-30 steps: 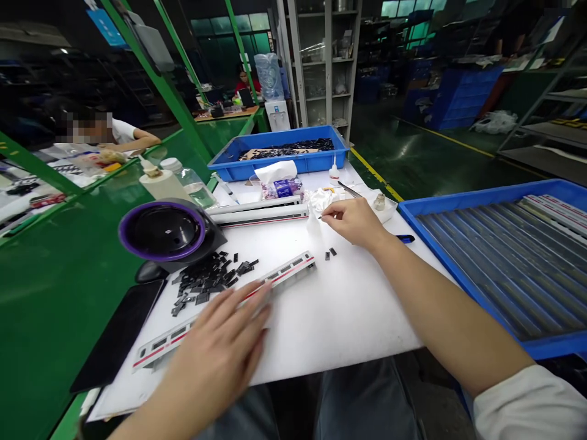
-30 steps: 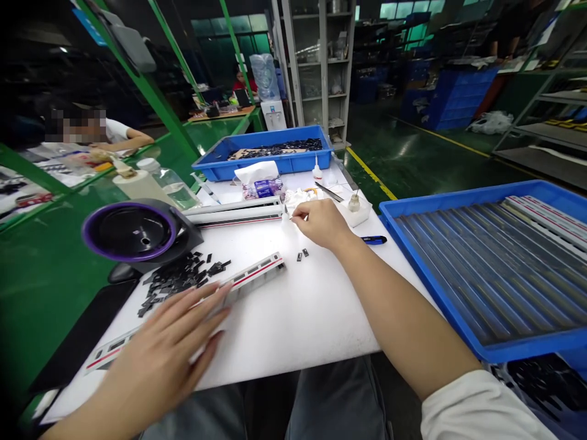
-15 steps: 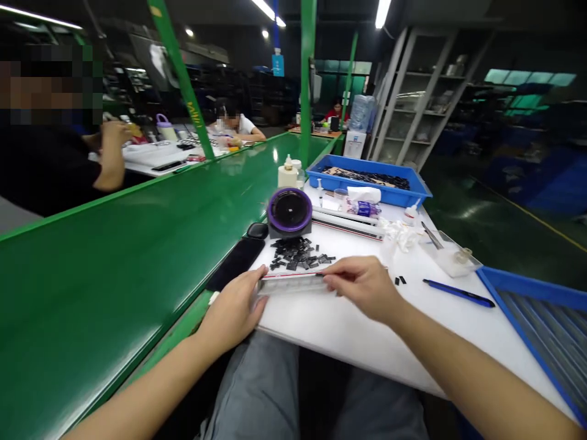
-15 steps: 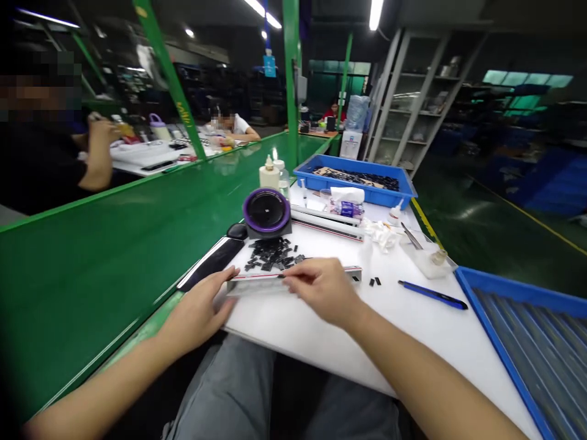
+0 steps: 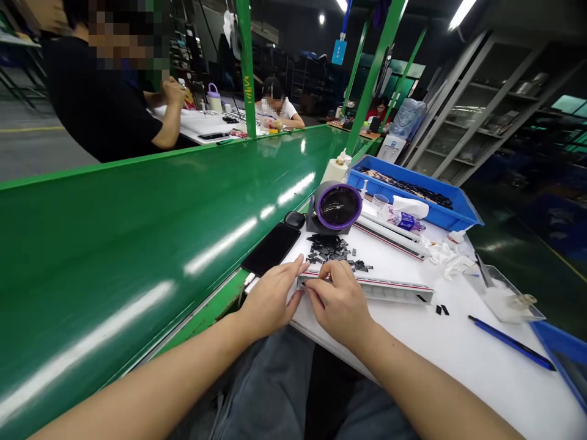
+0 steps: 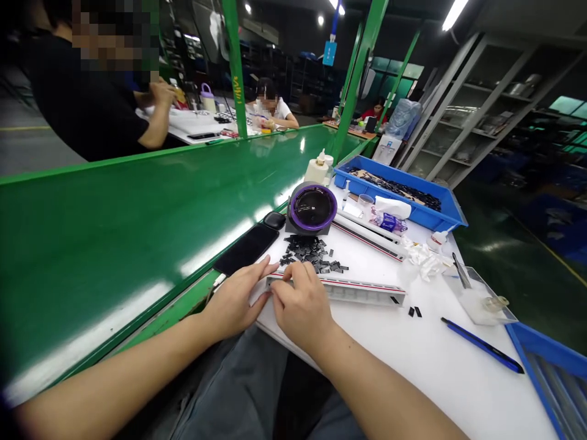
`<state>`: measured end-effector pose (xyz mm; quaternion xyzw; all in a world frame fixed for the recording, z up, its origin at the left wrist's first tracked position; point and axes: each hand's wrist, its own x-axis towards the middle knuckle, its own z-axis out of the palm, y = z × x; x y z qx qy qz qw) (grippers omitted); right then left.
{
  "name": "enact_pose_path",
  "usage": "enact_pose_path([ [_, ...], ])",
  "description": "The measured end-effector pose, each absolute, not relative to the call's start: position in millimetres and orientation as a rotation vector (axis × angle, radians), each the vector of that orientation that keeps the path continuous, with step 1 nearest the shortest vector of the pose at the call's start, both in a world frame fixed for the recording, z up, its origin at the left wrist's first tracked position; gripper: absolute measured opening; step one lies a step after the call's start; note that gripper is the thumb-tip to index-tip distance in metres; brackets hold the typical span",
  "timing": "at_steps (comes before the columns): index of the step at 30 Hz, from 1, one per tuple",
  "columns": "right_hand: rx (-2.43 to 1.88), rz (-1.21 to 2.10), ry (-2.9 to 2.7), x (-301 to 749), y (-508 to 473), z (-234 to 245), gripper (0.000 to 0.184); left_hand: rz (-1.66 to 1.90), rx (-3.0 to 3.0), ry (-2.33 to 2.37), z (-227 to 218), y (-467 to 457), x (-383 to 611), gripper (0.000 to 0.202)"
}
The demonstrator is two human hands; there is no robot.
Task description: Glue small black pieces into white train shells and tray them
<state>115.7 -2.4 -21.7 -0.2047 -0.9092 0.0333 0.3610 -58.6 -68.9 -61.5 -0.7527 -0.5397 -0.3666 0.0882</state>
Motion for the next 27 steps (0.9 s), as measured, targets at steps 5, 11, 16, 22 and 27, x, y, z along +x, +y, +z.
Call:
enact_pose_path([
  [5,-0.595,-0.023,-2.381,107,-12,-28,0.014,-1.102,-2.234,-1.654,-65,-69,-58,0.074],
  [11,-0.474,0.148,-2.339,113,-3,-16,0.023,-1.134,-2.171,-1.626,-65,-68,-60,0.047],
  [16,-0.424,-0.019,-1.884,190,45,37,0.024,-0.903,-2.284,-1.470,-52,-69,-61,0.012],
  [22,-0.735,-0.418,-1.308,305,110,21,0.016,-0.538,-2.184,-1.521,-36,-74,-54,0.018],
  [27,-1.215,0.154,-1.497,340,135,-12,0.052,-0.352,-2.145,-1.649,-41,-73,-57,0.028],
])
